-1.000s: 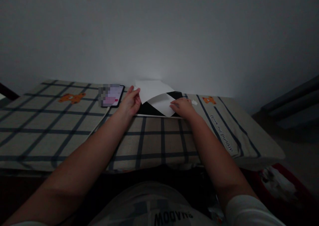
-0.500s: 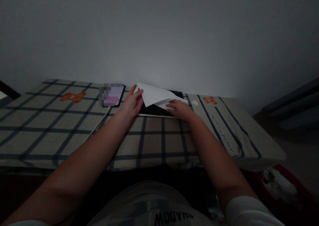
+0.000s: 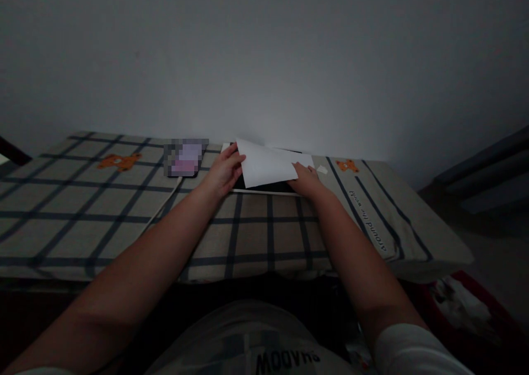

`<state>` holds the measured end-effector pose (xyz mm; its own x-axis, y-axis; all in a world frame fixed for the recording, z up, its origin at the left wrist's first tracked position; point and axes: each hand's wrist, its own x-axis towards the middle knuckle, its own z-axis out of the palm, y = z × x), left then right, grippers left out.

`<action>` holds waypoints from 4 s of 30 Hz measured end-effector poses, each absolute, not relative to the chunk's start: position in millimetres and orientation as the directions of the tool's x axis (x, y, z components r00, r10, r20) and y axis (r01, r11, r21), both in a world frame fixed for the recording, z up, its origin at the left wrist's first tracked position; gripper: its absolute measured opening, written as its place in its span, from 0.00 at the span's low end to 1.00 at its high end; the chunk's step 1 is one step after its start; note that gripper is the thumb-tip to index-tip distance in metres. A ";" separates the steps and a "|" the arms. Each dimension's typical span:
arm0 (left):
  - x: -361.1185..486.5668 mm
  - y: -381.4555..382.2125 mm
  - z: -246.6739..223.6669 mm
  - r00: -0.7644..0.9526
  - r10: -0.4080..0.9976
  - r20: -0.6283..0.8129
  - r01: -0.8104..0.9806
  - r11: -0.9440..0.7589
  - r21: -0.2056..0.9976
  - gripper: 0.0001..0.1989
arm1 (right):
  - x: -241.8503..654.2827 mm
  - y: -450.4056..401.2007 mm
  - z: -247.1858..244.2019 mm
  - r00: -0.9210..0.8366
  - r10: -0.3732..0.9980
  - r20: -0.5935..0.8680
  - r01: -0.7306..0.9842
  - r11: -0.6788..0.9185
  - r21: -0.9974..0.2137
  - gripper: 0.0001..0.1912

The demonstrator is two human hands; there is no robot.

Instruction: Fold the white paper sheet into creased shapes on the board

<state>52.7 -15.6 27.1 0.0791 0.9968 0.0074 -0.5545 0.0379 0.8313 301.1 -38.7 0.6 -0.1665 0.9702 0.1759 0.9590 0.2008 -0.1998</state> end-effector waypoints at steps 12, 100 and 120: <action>55.6 -17.0 23.4 0.053 0.997 -0.062 -0.473 0.080 0.877 0.17 | 303.5 -32.6 0.0 -0.166 0.941 0.296 0.872 0.280 -0.402 0.24; 60.8 -27.6 21.2 0.192 0.974 0.119 -0.401 -0.033 0.916 0.21 | 264.3 -50.2 14.7 0.111 0.930 0.350 0.394 0.282 -0.875 0.16; 63.2 -29.2 11.9 0.169 0.982 0.081 -0.296 -0.028 0.955 0.22 | 264.4 -46.6 16.9 0.009 0.981 0.192 0.166 0.188 -0.968 0.26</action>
<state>63.2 -29.2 11.9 0.1688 0.9823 0.0810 -0.2958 -0.0279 0.9548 264.4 -46.6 16.9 0.0089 0.9813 0.1922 0.1664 0.1881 -0.9680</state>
